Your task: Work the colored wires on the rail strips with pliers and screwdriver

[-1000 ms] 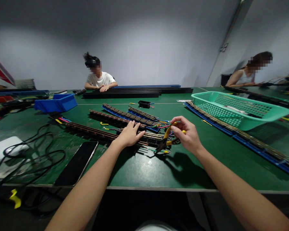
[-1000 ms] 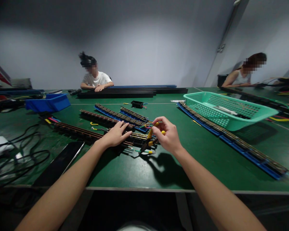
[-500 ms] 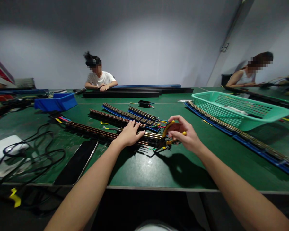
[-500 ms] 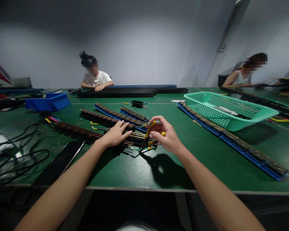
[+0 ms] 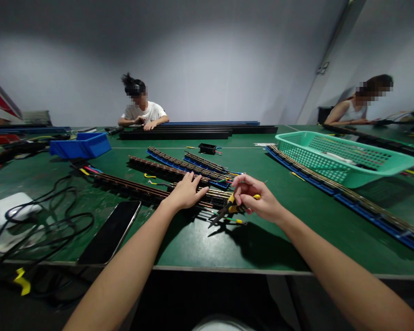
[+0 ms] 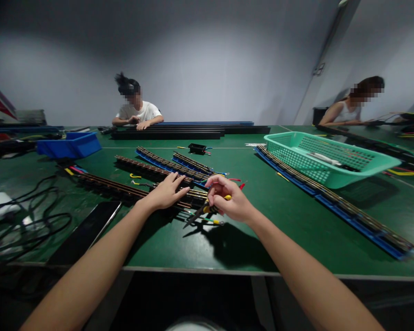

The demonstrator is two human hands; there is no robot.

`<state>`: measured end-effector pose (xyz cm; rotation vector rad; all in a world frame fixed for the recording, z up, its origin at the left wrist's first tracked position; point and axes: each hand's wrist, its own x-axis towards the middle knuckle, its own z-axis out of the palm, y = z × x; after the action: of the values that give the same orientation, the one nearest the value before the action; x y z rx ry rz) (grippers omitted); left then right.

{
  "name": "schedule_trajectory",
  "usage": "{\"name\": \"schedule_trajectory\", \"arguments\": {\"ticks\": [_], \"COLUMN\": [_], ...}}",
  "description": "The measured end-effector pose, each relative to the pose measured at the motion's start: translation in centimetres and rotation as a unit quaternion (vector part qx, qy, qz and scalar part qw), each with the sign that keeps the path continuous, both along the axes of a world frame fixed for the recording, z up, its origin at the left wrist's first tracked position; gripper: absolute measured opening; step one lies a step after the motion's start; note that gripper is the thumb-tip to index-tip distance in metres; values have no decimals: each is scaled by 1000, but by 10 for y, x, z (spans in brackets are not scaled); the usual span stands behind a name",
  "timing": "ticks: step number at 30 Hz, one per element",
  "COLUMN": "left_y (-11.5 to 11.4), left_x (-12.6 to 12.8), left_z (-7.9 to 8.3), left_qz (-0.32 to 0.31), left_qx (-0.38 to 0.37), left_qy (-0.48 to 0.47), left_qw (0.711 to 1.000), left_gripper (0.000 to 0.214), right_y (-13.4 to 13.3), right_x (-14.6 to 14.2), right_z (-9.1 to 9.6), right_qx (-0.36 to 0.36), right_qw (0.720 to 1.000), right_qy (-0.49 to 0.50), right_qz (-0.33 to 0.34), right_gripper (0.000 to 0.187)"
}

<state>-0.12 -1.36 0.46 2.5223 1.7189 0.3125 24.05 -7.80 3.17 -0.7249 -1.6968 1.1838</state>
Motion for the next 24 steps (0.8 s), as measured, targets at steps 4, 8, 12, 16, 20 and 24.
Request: {"name": "schedule_trajectory", "arguments": {"ticks": [4,8,12,16,20,24], "left_y": [1,0,-1,-1,-5,-12], "left_x": [-1,-1,-1,-1,1,8], "left_z": [-1,0,1,2,9,19], "left_qz": [-3,-3,-3,4,-19,-138], "left_qx": [1,0,-10,-13,59,86], "left_qy": [-6,-4,-3,-22,-72,-117], "left_qw": [1000,1000,1000,1000,995,980], "left_gripper": [74,74,74,77,77,64], "right_y": [-1,2,9,13,12,8], "right_x": [0,3,12,21,21,12], "right_z": [5,8,12,20,23,20], "right_qx": [6,-25,-61,-76,-95,-101], "right_qw": [997,988,968,949,946,959], "right_qy": [-9,7,102,204,235,217], "right_qz": [-71,-153,-222,-230,-200,-150], "right_gripper": [20,16,15,16,20,25]}}
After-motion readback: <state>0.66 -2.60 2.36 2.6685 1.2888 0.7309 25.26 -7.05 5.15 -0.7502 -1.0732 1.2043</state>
